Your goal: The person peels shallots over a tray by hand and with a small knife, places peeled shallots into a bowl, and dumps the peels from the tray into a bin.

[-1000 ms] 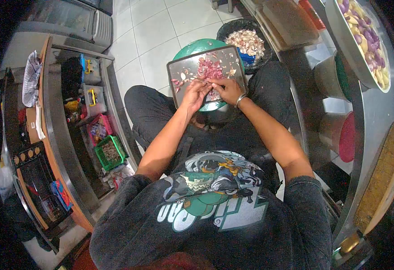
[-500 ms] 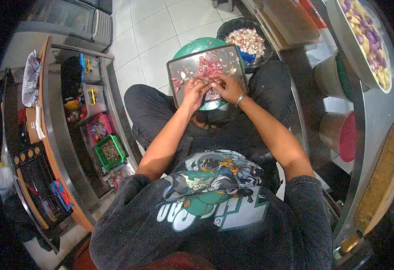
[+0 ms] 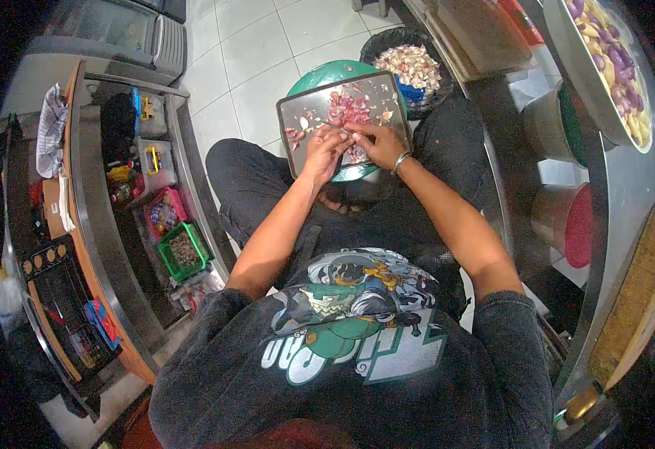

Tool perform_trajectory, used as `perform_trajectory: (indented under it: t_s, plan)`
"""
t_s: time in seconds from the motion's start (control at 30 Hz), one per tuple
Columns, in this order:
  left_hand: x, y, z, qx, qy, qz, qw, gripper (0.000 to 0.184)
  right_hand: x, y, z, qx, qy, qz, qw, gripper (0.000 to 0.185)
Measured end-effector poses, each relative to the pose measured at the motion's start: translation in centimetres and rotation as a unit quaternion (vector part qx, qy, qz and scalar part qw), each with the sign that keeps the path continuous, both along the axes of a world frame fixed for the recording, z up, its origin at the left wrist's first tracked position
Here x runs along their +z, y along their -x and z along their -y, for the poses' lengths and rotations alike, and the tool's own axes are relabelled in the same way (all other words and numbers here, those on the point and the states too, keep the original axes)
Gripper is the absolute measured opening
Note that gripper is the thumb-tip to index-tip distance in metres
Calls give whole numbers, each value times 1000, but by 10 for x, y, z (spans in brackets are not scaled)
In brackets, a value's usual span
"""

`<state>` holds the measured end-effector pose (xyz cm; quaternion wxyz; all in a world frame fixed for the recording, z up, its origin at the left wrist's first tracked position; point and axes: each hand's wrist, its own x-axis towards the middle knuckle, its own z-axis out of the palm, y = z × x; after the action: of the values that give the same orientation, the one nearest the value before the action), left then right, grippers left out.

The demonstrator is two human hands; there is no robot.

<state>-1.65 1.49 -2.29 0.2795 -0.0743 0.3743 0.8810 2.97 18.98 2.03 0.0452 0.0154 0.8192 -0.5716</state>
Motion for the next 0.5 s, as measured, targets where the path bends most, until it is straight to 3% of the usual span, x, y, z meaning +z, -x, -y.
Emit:
perform_trajectory:
  t_s: [0.07,0.37,0.5]
  plan:
    - [2,-1,-1,5,39,-18,999,36,-3,-1,2,-17,27,-78,996,28]
    - [2,-2,1,-22,68,-41,997,45,0,0,-1,32,-5,-16,999,26]
    - [12,-5,-3,5,51,-28,998,37,-4,0,-1,19,31,-28,999,25]
